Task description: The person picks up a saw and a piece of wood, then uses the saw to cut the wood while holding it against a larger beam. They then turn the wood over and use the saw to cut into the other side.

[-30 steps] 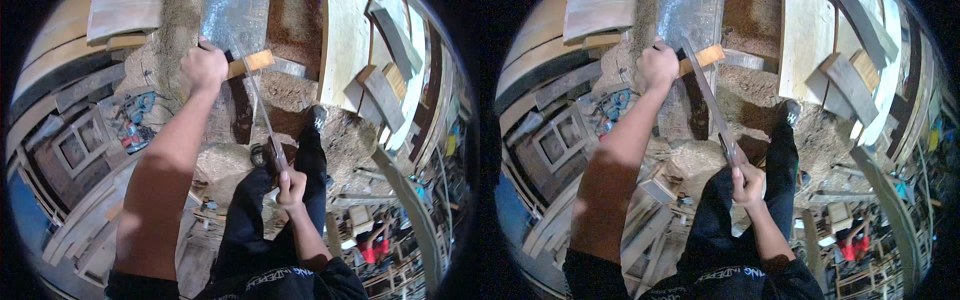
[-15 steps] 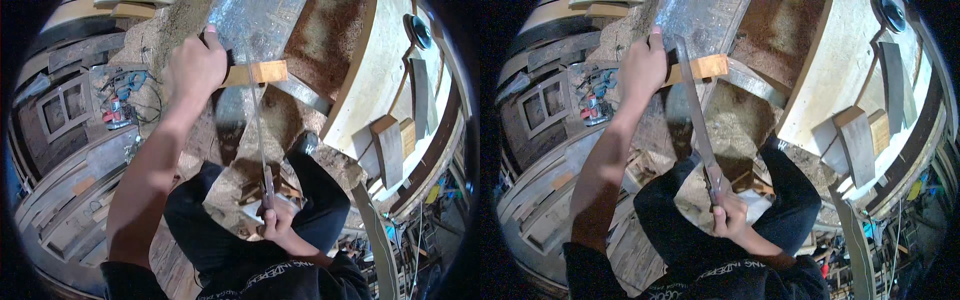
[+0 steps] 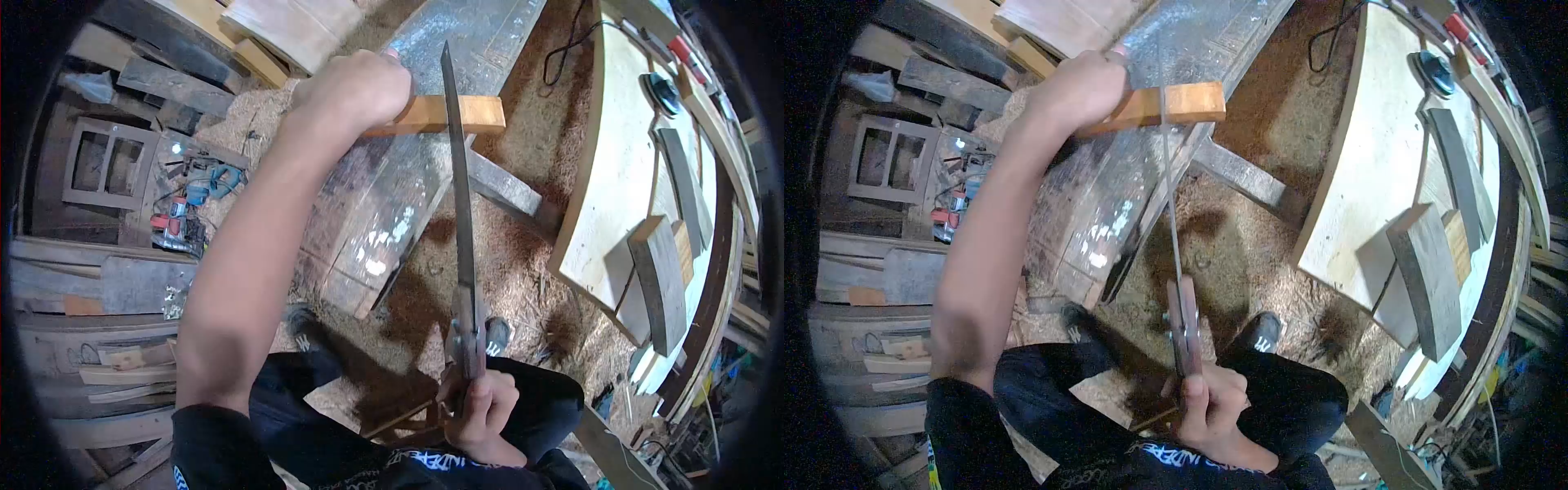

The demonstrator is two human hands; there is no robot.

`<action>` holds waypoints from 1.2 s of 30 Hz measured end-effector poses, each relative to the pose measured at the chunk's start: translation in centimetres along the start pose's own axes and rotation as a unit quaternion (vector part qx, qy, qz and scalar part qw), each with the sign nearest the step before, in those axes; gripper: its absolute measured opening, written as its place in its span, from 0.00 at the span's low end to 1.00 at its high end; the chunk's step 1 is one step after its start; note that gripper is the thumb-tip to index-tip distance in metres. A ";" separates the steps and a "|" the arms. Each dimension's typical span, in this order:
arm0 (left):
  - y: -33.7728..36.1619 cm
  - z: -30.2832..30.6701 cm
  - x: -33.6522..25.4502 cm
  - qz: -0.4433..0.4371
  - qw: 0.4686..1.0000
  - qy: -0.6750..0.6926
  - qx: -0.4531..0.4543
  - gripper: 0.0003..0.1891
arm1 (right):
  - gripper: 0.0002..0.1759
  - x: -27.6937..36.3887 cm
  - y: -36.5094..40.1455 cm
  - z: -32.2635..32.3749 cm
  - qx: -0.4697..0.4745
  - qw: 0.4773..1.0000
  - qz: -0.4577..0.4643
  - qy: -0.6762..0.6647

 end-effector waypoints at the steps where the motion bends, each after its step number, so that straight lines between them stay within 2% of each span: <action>1: 0.1 -0.1 0.2 -0.021 0.999 0.021 -0.013 0.35 | 0.30 0.0 0.1 -0.1 -0.015 0.999 0.018 0.043; 2: 0.4 0.0 0.3 -0.023 0.999 0.026 -0.029 0.35 | 0.30 0.1 0.2 0.1 -0.014 0.998 0.035 0.044; 4: 1.8 0.8 0.3 -0.077 0.983 0.093 -0.136 0.29 | 0.33 -0.3 -0.1 0.4 0.023 0.995 -0.094 -0.011; 5: 2.7 0.6 0.9 -0.081 0.980 0.098 -0.151 0.29 | 0.34 0.2 -0.4 0.4 0.001 0.998 -0.060 -0.005; 7: 4.5 0.8 1.4 -0.211 0.938 0.062 -0.267 0.22 | 0.35 1.4 -1.8 0.0 -0.022 1.000 -0.016 -0.002; 8: 5.7 0.4 1.9 -0.232 0.932 0.034 -0.276 0.19 | 0.36 1.8 -2.1 -0.1 -0.059 0.997 -0.052 -0.020; 9: 6.6 0.3 2.7 -0.227 0.932 0.038 -0.280 0.19 | 0.36 1.9 -1.7 0.1 -0.095 0.991 -0.088 -0.034; 11: 7.4 0.3 3.7 -0.311 0.921 0.057 -0.230 0.20 | 0.37 1.0 -1.4 0.9 -0.053 0.997 -0.047 -0.012; 13: 8.3 1.2 4.8 -0.297 0.923 0.074 -0.232 0.20 | 0.38 1.0 -0.9 1.0 -0.008 1.000 -0.011 0.008; 15: 9.7 1.0 6.2 -0.284 0.941 0.064 -0.174 0.20 | 0.37 1.0 0.7 1.0 -0.009 0.999 -0.033 -0.001; 17: 10.5 0.4 7.2 -0.298 0.934 0.073 -0.185 0.20 | 0.37 1.1 2.1 1.1 -0.014 0.999 -0.033 0.005; 19: 11.7 0.5 7.3 -0.317 0.925 0.081 -0.195 0.20 | 0.37 2.0 3.5 1.0 -0.005 0.996 -0.080 -0.040; 21: 13.1 0.3 7.8 -0.315 0.921 0.089 -0.212 0.21 | 0.34 1.2 5.0 1.2 -0.012 0.998 -0.065 -0.021; 23: 14.0 0.3 8.3 -0.306 0.928 0.101 -0.190 0.21 | 0.28 1.7 6.1 1.2 -0.034 0.997 -0.061 -0.037; 24: 14.5 0.2 8.6 -0.296 0.933 0.113 -0.168 0.21 | 0.19 3.4 7.2 0.8 -0.069 0.992 -0.069 -0.074; 25: 15.5 -0.1 8.9 -0.289 0.935 0.121 -0.166 0.21 | 0.19 2.9 7.9 1.0 -0.064 0.993 -0.073 -0.065; 27: 16.6 0.3 9.0 -0.272 0.941 0.107 -0.170 0.20 | 0.10 1.8 8.8 1.4 -0.064 0.996 0.040 -0.043; 28: 16.7 0.3 8.9 -0.276 0.940 0.108 -0.171 0.20 | 0.09 1.3 9.1 1.2 -0.084 0.993 0.076 -0.040; 29: 16.7 0.0 9.1 -0.276 0.939 0.098 -0.178 0.20 | 0.09 0.9 9.5 1.0 -0.089 0.992 0.076 -0.040; 31: 17.0 -0.4 9.4 -0.272 0.940 0.092 -0.182 0.20 | 0.14 2.6 10.2 -0.4 -0.100 0.992 0.014 -0.073; 32: 16.8 -0.2 9.3 -0.269 0.943 0.101 -0.165 0.20 | 0.19 3.0 10.5 -0.5 -0.074 0.995 0.027 -0.054; 33: 17.0 -0.3 9.5 -0.265 0.947 0.110 -0.145 0.21 | 0.19 2.8 10.8 -0.6 -0.071 0.996 0.022 -0.051; 36: 18.4 -0.2 10.2 -0.261 0.946 0.103 -0.160 0.21 | 0.25 3.0 10.9 -0.7 -0.039 0.988 0.121 0.088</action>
Point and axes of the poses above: each hand's wrist, its own y-axis away from the middle knuckle, its own z-axis out of the back of the hand, x = y × z, the point moved 3 cm from there along -y, towards the middle knuckle, and after that the axes turned 4 degrees about z, right-handed, at the moved point
